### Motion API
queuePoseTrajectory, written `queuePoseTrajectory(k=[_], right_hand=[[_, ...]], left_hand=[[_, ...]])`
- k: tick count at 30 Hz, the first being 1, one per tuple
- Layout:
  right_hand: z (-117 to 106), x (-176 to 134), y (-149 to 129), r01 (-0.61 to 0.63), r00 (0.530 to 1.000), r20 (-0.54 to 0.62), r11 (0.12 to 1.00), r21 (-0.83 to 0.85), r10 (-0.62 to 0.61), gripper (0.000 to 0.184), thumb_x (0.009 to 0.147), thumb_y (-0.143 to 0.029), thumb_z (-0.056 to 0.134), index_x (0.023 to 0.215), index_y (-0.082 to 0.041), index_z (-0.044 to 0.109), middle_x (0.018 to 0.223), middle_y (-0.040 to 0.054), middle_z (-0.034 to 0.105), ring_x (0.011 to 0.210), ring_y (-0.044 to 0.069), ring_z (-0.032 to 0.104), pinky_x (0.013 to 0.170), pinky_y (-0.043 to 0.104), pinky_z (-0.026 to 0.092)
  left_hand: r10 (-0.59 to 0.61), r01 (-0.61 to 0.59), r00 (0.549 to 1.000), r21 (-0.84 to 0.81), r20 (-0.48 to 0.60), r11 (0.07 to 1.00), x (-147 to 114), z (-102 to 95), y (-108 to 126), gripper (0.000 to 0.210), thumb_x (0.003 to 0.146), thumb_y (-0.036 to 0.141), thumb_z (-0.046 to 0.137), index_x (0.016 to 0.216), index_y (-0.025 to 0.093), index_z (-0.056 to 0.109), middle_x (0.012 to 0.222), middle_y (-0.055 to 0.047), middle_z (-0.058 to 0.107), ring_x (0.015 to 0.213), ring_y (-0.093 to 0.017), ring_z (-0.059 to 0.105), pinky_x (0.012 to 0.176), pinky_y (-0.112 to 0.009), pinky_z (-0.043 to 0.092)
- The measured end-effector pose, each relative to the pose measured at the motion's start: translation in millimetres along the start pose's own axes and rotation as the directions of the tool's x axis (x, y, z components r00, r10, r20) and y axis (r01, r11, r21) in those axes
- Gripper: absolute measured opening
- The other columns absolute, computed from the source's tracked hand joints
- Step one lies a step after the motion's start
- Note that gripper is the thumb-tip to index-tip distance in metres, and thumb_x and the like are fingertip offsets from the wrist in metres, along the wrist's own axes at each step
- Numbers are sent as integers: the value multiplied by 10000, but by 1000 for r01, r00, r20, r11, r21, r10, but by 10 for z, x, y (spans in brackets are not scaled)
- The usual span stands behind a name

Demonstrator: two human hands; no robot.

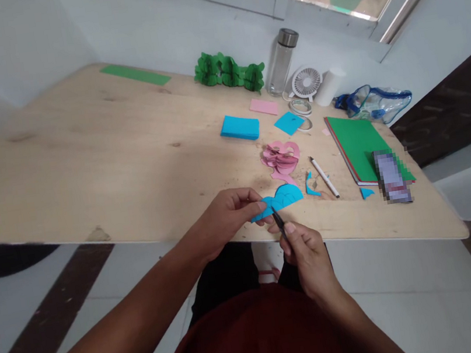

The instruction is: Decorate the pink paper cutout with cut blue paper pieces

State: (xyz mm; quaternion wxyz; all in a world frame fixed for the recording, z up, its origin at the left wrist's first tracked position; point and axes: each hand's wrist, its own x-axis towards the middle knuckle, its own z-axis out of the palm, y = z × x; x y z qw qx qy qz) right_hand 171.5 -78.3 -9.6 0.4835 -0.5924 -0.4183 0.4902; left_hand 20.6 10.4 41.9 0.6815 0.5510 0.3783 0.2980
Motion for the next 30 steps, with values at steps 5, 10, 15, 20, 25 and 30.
queuePoseTrajectory(k=[5,10,15,20,25,30], right_hand=[[3,2,33,-11,1000,-3,1000,21,11,441,884,-515,496,687,-149,643,536,-43,359,489,75,280,455,218,190],[11,12,29,-1,1000,1,1000,25,1,421,890,-509,491,745,-155,666,543,-41,363,489,76,280,453,216,188],[6,5,34,-1,1000,-6,1000,16,1,434,890,-508,490,721,-146,661,541,-40,361,483,73,279,447,216,183],[4,2,46,4,1000,-5,1000,22,-3,427,890,-508,489,735,-151,663,536,-43,362,484,74,286,450,214,191],[11,-3,31,-6,1000,-9,1000,21,6,439,885,-519,490,710,-151,656,537,-40,366,482,77,285,449,217,185],[13,-3,23,-8,1000,-13,1000,20,8,445,879,-531,492,714,-154,661,529,-44,359,481,82,280,450,218,192]], left_hand=[[-3,3,1000,2,-5,1000,18,-6,-10,168,762,219,580,612,168,636,633,7,653,665,-133,592,697,-256,447],[-3,3,1000,-3,1,1000,20,-7,-4,176,769,202,571,612,171,644,632,7,652,655,-127,578,682,-251,439],[0,0,1000,-3,-7,1000,13,-1,3,174,761,207,577,606,169,646,632,3,651,650,-124,571,680,-246,437],[1,-1,1000,3,-13,1000,9,0,19,175,753,210,580,593,175,642,618,8,641,638,-121,559,659,-242,430],[2,-2,1000,10,-4,1000,19,-6,7,171,752,221,584,599,172,641,621,6,648,642,-123,570,667,-245,436],[-4,4,1000,28,-7,1000,21,-9,1,167,744,256,587,604,177,636,635,0,663,661,-141,593,695,-269,456]])
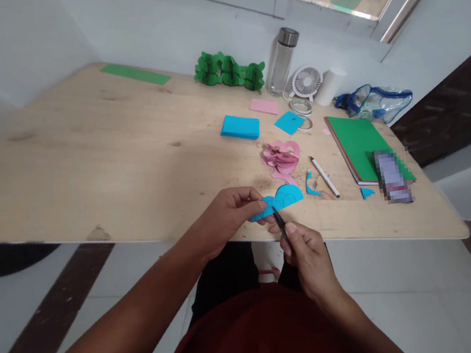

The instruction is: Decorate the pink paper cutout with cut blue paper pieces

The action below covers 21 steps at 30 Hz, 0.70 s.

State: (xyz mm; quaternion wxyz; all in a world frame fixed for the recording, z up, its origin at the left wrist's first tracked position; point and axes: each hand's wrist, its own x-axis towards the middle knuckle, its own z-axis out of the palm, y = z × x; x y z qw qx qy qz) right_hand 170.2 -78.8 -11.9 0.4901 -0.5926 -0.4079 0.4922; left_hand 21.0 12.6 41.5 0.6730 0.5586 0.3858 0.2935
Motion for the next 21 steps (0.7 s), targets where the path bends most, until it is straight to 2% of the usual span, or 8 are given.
queuePoseTrajectory(k=[8,21], right_hand=[[9,-6,-22,4,1000,-3,1000,-15,-4,471,873,-548,484,642,-158,612,534,-41,368,485,88,293,460,226,201],[7,5,0,-8,1000,-12,1000,-2,8,472,856,-574,492,745,-151,671,520,-49,358,467,87,279,450,227,207]], left_hand=[[-17,17,1000,4,-4,1000,-9,13,4,170,746,257,585,606,176,637,643,-7,670,661,-142,598,693,-269,458],[-6,6,1000,3,-5,1000,-12,18,32,170,749,239,583,604,169,638,633,-2,651,647,-128,565,670,-252,450]])
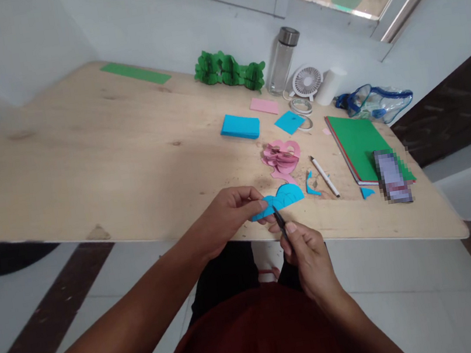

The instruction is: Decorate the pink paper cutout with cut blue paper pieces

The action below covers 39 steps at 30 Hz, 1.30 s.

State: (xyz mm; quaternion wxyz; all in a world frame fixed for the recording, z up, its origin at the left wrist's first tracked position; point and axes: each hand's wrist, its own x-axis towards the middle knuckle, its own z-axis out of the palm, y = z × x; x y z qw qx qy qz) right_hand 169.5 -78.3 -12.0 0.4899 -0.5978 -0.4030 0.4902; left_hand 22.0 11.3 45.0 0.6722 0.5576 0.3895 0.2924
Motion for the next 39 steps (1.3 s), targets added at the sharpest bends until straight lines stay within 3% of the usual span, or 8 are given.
queuePoseTrajectory(k=[25,39], right_hand=[[-23,-5,3,13,1000,-3,1000,-28,-13,442,862,-541,506,799,-153,709,525,-52,325,478,82,263,452,222,196],[-78,14,-63,9,1000,29,997,-72,-7,435,860,-537,514,808,-156,717,520,-51,343,481,87,281,460,229,211]], left_hand=[[-2,1,1000,45,7,999,1,-14,11,173,737,280,590,601,181,631,650,-10,681,684,-163,615,720,-287,480],[53,-60,997,127,58,990,68,-96,47,159,746,205,586,599,151,613,614,-12,659,634,-129,596,641,-239,461]])
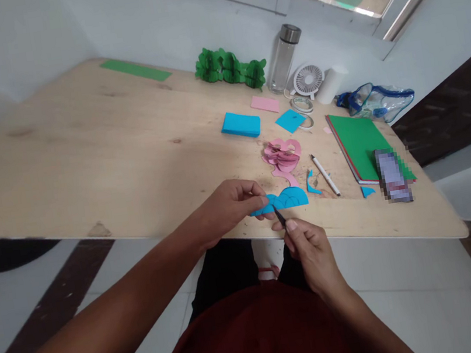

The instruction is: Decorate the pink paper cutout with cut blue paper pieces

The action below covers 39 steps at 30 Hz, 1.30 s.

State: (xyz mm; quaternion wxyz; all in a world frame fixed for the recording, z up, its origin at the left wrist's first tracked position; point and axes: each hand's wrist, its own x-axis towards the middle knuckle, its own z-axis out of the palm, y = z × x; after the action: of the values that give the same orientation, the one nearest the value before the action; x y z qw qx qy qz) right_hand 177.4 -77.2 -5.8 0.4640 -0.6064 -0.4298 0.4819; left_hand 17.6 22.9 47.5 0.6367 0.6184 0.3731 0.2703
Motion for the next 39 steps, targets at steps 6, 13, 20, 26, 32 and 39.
queuePoseTrajectory(k=[6,13,20,26,32,39], right_hand=[[-41,27,-20,28,999,28,998,-53,-26,430,875,-528,500,819,-157,710,524,-49,352,493,93,303,470,231,220],[-58,47,-59,49,998,41,997,-62,-46,436,876,-529,498,791,-152,700,522,-46,365,489,92,313,468,226,226],[-63,49,-40,51,998,37,997,-52,-49,411,872,-511,518,805,-151,703,519,-48,355,485,85,315,464,219,228],[-65,36,-49,51,997,60,992,-119,-44,422,899,-498,473,827,-151,702,534,-42,370,502,91,338,481,225,248],[-156,-33,-83,79,994,88,978,-192,-63,416,910,-478,455,743,-156,659,549,-34,397,519,100,374,509,231,293],[-282,-9,-207,192,974,176,938,-289,-145,355,914,-420,470,759,-159,654,575,-30,390,551,111,385,544,240,310]], left_hand=[[-30,30,1000,64,2,998,22,-8,70,167,755,187,567,601,151,620,634,-29,689,635,-134,605,637,-242,478],[-32,31,999,95,15,995,29,-24,125,177,754,179,562,590,147,621,613,-22,689,616,-126,608,622,-232,487],[-88,87,996,114,2,990,28,-16,166,180,759,154,560,590,140,622,621,-22,695,620,-119,615,637,-225,484],[-101,101,995,107,-9,989,33,-8,165,193,754,149,563,565,144,604,583,-7,671,603,-118,613,614,-218,473],[-92,92,996,117,-3,989,81,-61,67,151,733,211,598,595,150,606,582,-2,673,596,-126,613,607,-229,470],[-32,9,995,240,91,971,124,-122,-15,169,721,233,588,572,156,576,497,37,603,511,-104,579,529,-205,421]])
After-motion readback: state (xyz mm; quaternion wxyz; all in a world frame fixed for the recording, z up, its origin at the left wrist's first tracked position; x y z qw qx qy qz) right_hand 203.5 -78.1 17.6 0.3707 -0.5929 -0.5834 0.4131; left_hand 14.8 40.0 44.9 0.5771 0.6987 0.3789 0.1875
